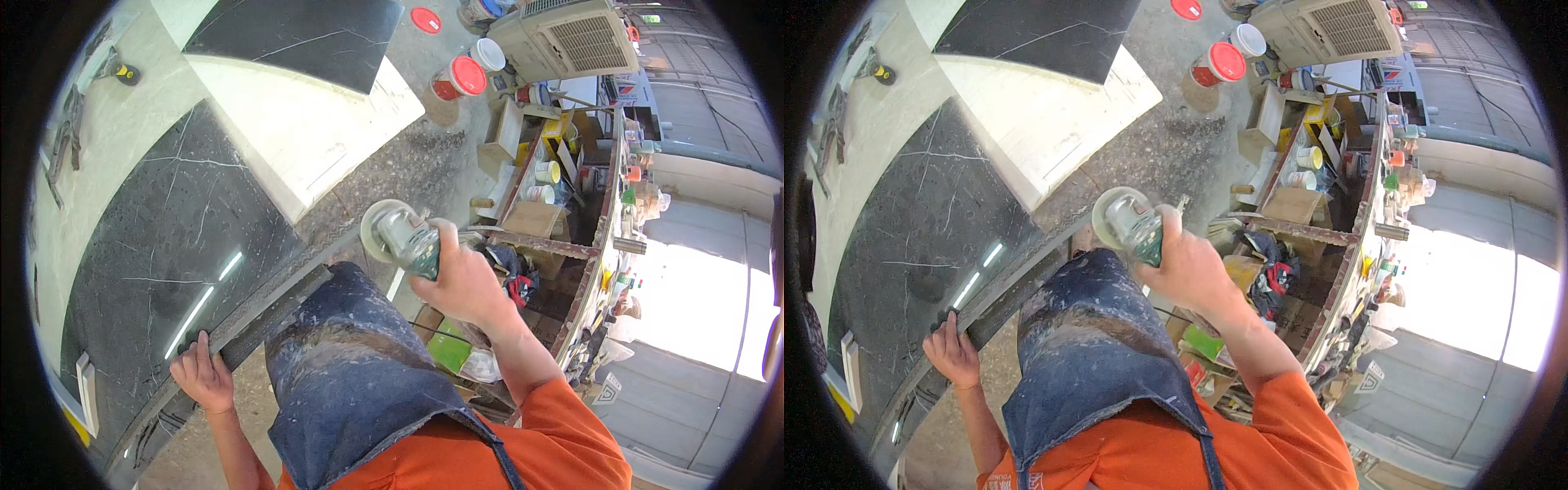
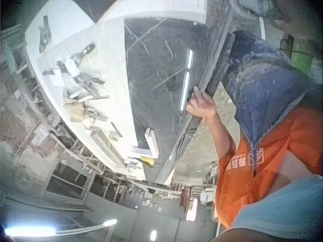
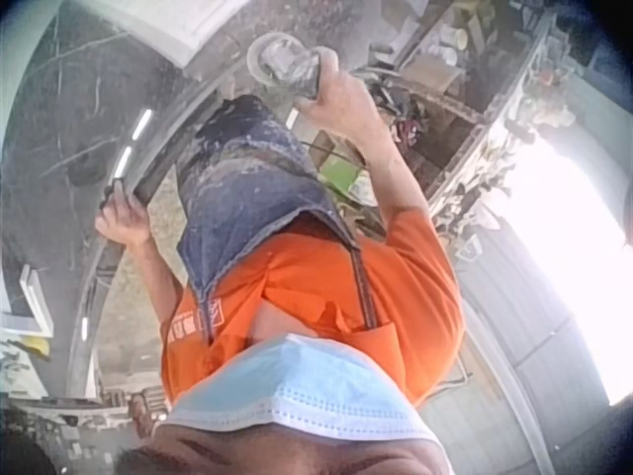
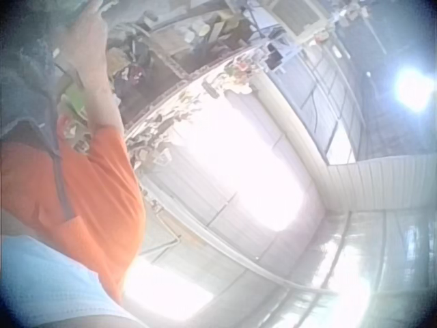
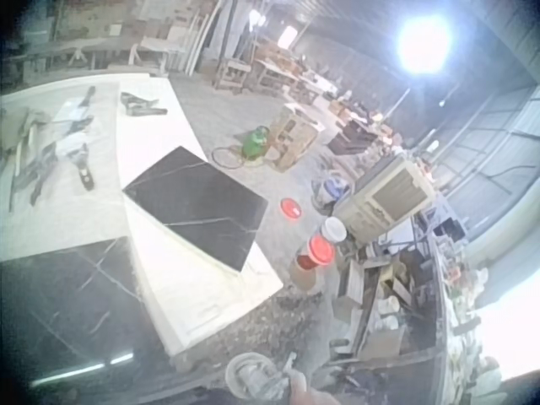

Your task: The person uses an angle grinder to polish the edges of a large black marble slab. They then wipe the surface with a cloth and continue grinding the edges.

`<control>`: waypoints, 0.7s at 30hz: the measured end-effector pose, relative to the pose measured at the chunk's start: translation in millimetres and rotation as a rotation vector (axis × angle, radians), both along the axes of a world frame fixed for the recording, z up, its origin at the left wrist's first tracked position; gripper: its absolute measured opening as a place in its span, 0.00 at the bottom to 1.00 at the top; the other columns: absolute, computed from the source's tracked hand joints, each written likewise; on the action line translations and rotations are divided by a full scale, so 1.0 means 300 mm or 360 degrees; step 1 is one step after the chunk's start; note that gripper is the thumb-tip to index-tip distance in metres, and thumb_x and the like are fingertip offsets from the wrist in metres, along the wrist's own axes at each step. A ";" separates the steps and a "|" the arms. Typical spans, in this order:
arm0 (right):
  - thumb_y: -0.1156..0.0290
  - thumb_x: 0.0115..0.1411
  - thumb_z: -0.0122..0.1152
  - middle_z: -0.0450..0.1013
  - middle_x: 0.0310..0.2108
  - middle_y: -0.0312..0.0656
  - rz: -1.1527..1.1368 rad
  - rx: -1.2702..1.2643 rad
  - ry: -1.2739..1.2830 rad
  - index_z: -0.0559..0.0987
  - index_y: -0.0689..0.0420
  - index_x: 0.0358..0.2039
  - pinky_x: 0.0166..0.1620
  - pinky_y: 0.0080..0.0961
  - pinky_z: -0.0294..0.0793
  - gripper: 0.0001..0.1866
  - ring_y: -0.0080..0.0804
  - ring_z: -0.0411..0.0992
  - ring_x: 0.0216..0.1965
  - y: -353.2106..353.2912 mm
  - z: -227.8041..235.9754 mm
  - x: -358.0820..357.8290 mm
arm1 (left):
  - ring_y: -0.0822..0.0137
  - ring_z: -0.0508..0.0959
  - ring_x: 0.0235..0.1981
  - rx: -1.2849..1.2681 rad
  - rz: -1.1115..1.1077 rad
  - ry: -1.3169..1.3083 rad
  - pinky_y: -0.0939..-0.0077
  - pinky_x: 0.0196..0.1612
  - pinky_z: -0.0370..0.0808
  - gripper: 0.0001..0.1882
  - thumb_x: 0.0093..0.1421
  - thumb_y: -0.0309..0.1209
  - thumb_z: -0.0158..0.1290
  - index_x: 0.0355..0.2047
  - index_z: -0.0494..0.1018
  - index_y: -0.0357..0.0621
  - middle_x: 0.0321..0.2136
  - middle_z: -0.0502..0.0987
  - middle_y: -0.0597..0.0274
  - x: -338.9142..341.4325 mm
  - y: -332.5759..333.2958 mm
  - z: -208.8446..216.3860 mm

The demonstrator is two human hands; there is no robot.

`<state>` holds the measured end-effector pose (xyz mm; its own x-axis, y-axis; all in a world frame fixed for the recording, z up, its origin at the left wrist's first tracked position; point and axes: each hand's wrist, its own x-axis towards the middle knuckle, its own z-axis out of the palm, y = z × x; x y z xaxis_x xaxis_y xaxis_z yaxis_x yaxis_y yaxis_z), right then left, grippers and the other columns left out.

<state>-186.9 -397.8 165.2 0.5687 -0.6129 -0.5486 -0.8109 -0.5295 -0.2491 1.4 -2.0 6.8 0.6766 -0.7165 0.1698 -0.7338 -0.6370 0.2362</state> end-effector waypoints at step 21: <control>0.58 0.55 0.66 0.78 0.32 0.67 -0.0025 0.0056 0.0076 0.56 0.60 0.64 0.42 0.57 0.77 0.41 0.69 0.77 0.37 0.015 0.027 0.018 | 0.52 0.71 0.40 -0.0056 -0.0035 -0.0008 0.55 0.49 0.68 0.23 0.58 0.30 0.58 0.55 0.79 0.44 0.38 0.76 0.58 0.001 -0.001 -0.007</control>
<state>-181.6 -393.1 173.2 0.5319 -0.6011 -0.5965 -0.8304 -0.5084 -0.2281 1.7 -2.2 4.6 0.6600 -0.7247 0.1983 -0.7487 -0.6122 0.2542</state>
